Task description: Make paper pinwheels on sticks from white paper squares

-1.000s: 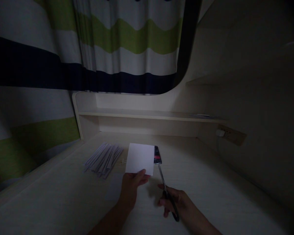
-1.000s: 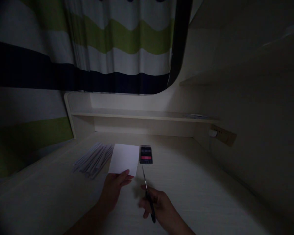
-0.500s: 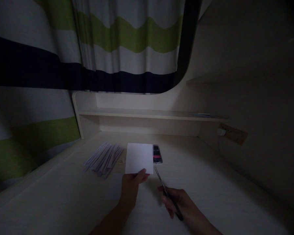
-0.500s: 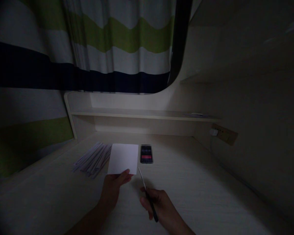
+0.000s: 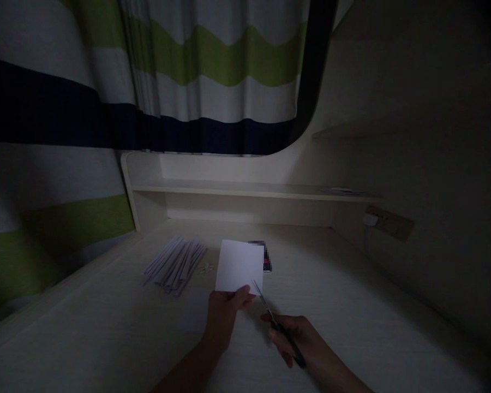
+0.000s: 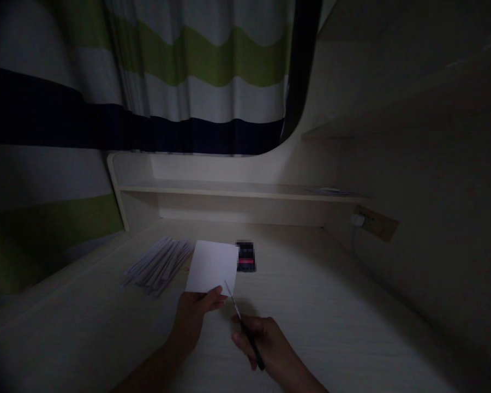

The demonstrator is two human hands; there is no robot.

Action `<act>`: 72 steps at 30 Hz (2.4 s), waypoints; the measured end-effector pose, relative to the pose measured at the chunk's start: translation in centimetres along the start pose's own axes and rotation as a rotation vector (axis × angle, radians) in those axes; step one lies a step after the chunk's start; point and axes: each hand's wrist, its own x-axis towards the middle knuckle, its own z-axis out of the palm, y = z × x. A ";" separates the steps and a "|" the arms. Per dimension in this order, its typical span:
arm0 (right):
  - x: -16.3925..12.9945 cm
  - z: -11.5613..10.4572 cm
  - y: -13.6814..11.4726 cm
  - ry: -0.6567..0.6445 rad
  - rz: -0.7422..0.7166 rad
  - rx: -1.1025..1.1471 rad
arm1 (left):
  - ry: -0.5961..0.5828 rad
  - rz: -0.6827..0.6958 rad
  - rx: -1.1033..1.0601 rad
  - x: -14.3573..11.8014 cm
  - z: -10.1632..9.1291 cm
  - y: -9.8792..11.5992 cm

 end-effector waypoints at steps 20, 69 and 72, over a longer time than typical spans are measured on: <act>-0.6 0.0 -2.0 -0.027 0.019 -0.005 | -0.003 -0.006 0.001 -0.2 0.1 0.1; -0.5 -0.3 -1.5 0.000 0.084 0.091 | -0.010 0.022 0.006 -0.4 0.1 0.7; -0.5 -0.2 -1.4 0.014 0.083 0.083 | -0.018 0.017 0.009 -0.4 0.1 0.8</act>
